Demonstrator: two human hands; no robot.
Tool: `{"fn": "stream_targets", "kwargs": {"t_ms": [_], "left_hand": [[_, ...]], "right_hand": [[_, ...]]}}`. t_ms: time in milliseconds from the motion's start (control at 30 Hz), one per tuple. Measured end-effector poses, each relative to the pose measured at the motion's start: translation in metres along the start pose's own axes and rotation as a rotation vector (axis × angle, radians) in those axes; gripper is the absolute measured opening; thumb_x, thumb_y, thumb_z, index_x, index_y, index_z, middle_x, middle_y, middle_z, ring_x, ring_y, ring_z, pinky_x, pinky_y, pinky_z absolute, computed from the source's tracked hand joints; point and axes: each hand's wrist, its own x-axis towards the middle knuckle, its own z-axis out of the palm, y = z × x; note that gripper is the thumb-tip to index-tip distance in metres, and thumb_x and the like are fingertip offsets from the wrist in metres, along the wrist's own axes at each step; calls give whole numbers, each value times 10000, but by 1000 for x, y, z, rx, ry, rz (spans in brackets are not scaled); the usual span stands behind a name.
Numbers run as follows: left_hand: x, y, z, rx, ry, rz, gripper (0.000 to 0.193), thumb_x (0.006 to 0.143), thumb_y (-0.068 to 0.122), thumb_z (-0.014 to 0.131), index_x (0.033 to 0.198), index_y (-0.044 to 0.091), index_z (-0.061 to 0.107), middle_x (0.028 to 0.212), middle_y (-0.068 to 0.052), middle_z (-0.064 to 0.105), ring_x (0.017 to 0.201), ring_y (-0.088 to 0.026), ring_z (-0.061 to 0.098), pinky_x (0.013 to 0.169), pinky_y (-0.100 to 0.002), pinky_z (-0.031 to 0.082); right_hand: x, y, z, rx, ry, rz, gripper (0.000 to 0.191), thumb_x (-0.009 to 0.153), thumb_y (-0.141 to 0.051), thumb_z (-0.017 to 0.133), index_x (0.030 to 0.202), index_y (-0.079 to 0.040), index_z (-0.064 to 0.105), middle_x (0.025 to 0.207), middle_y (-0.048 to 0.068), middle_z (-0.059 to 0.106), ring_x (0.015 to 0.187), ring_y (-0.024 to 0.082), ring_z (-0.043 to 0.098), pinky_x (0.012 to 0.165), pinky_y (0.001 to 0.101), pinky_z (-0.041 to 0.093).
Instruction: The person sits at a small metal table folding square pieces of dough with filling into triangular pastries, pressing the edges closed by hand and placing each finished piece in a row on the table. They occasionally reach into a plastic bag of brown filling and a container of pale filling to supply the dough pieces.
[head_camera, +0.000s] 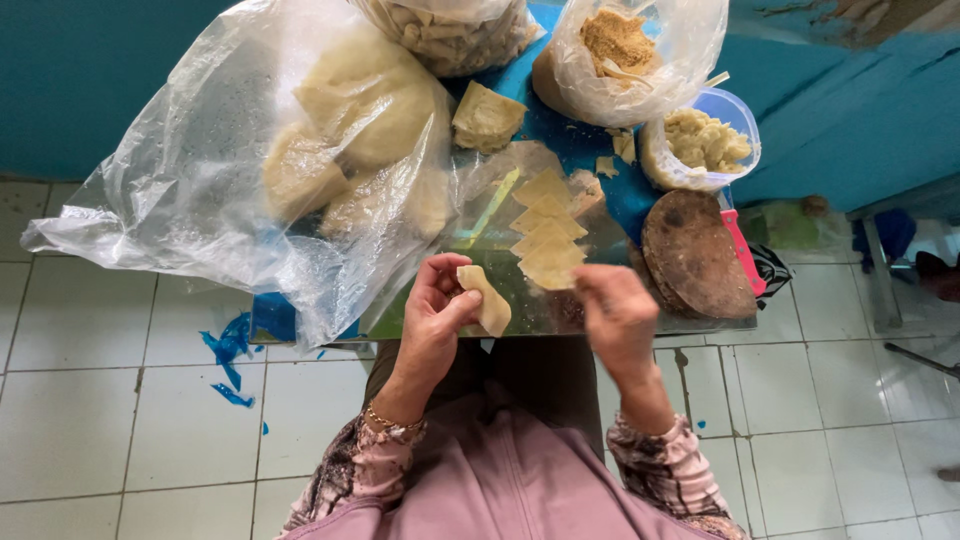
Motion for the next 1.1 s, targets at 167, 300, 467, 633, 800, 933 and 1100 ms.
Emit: {"fn": "stream_targets", "kwargs": {"t_ms": [167, 300, 467, 633, 800, 933, 1100], "left_hand": [[0, -1, 2, 3, -11, 21, 365, 927, -4, 661, 1267, 67, 547, 1068, -23, 630, 955, -104, 635, 812, -292, 585], [-2, -7, 9, 82, -50, 88, 356, 940, -12, 693, 1261, 58, 557, 1074, -24, 623, 967, -92, 617, 850, -253, 548], [-2, -19, 25, 129, -91, 43, 304, 966, 45, 687, 1253, 59, 586, 1068, -7, 643, 950, -68, 610, 837, -235, 540], [-6, -26, 30, 73, -106, -17, 222, 1053, 124, 621, 1257, 40, 611, 1083, -3, 645, 977, -62, 618, 860, -239, 563], [-6, -27, 26, 51, -99, -47, 159, 1020, 94, 624, 1158, 18, 603, 1041, -42, 687, 949, -121, 693, 871, -314, 620], [-7, -29, 23, 49, -101, -31, 129, 1015, 65, 628, 1132, 12, 616, 1037, -43, 686, 937, -120, 690, 865, -322, 619], [-11, -23, 13, 18, -64, -29, 132, 997, 23, 628, 1128, 13, 619, 1020, -46, 673, 892, -111, 662, 808, -288, 580]], "right_hand": [[-6, -36, 4, -260, -90, -208, 258, 838, -27, 747, 1092, -75, 740, 1054, 80, 700, 948, 296, 667, 815, 399, 537], [-7, -46, 1, -239, -50, -188, 254, 913, -103, 767, 1156, -46, 714, 1109, 85, 686, 987, 305, 666, 838, 406, 537], [-11, -48, 2, 136, -19, 51, 236, 915, -109, 780, 1134, -45, 722, 1107, 90, 691, 894, 194, 669, 770, 319, 560], [-19, -42, 13, 611, -149, 308, 279, 866, -73, 797, 1115, -27, 679, 1056, 30, 687, 871, 91, 661, 737, 255, 555], [-26, -19, 16, 847, -235, 525, 171, 967, -76, 715, 1119, 2, 718, 1024, 27, 722, 914, 83, 672, 823, 246, 549], [-30, -4, 20, 1055, -216, 649, 173, 1012, -87, 673, 1142, 18, 716, 1049, 63, 726, 944, 113, 671, 853, 261, 535], [-32, 7, 23, 1451, -165, 848, 164, 1005, -72, 621, 1159, -34, 662, 1061, 84, 730, 933, 176, 707, 817, 317, 569]]}}
